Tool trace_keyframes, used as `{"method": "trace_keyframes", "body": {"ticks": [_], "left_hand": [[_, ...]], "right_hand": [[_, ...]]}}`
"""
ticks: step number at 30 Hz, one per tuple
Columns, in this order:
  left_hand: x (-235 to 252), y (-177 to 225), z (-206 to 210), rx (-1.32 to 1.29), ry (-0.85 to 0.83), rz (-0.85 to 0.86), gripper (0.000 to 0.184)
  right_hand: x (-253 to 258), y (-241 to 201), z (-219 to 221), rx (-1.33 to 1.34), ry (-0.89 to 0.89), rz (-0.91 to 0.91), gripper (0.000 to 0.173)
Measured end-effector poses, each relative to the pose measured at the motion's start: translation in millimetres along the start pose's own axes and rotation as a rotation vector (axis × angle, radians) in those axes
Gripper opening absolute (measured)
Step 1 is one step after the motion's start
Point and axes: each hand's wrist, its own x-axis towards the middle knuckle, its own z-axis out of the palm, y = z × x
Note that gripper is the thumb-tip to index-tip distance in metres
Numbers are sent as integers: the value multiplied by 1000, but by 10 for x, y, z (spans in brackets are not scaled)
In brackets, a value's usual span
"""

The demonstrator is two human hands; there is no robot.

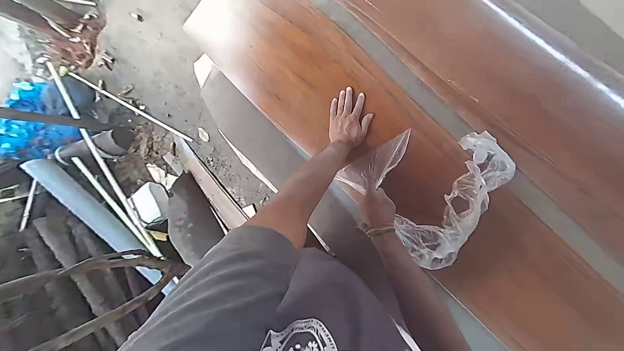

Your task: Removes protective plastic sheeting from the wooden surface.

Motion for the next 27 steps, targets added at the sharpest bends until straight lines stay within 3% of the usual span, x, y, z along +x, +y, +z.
{"method": "trace_keyframes", "body": {"ticks": [2, 5, 9, 21, 27], "left_hand": [[-12, 6, -10, -11, -16, -3, 71], [-13, -12, -43, -25, -32, -14, 71], [-14, -14, -23, -46, -46, -23, 71], [-7, -7, -73, -57, -61, -23, 72], [-11, -23, -42, -41, -56, -30, 71]], "right_hand": [[16, 157, -129, 144, 34, -155, 36], [-14, 368, -157, 334, 236, -389, 33], [-171, 742, -85, 497, 457, -500, 32], [-957, 1239, -471, 785, 562, -359, 28], [-1371, 1370, -559, 1021, 531, -245, 28]]}}
